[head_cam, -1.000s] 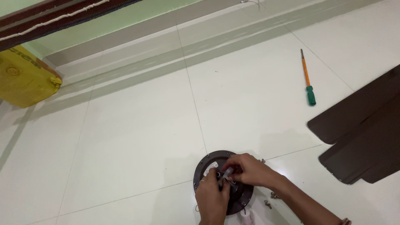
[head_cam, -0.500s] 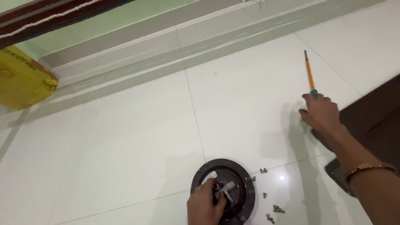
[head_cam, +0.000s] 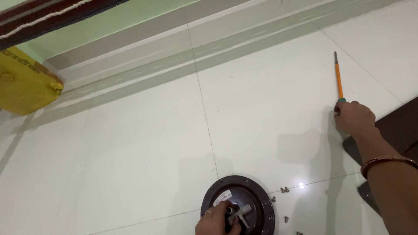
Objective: The person sits on the floor and assembles a ceiling fan motor housing. They insert a white plastic component into the motor, adjust it by hand, and then use a screwdriver to tighten a screw on the assembly.
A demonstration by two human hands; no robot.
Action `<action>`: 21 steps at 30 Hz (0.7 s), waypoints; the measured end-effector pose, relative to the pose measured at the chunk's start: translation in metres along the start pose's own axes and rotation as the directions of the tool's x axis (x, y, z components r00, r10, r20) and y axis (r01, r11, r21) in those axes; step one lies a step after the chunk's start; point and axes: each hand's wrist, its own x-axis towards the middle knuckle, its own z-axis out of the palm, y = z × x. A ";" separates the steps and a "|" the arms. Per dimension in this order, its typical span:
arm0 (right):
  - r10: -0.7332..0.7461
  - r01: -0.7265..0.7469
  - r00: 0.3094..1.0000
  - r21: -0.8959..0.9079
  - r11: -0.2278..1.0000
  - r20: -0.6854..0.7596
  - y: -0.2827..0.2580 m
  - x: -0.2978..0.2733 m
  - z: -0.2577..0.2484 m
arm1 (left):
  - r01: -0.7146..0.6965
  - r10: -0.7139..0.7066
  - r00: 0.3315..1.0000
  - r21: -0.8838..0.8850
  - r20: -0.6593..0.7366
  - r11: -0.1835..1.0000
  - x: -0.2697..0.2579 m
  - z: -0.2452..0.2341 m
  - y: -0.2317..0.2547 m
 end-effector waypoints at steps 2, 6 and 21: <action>0.051 -0.052 0.999 0.133 0.990 0.004 -0.008 0.000 -0.006 | 0.008 -0.008 0.999 -0.009 0.034 1.000 -0.001 -0.007 0.005; 0.193 -0.238 0.970 0.717 0.655 0.146 -0.021 -0.023 -0.017 | 0.052 -0.051 0.998 -0.016 0.024 0.999 -0.006 -0.021 0.025; -0.160 -0.255 0.935 0.912 0.320 0.317 -0.033 -0.189 -0.075 | -0.087 0.089 0.993 0.033 -0.073 0.996 -0.016 -0.052 0.064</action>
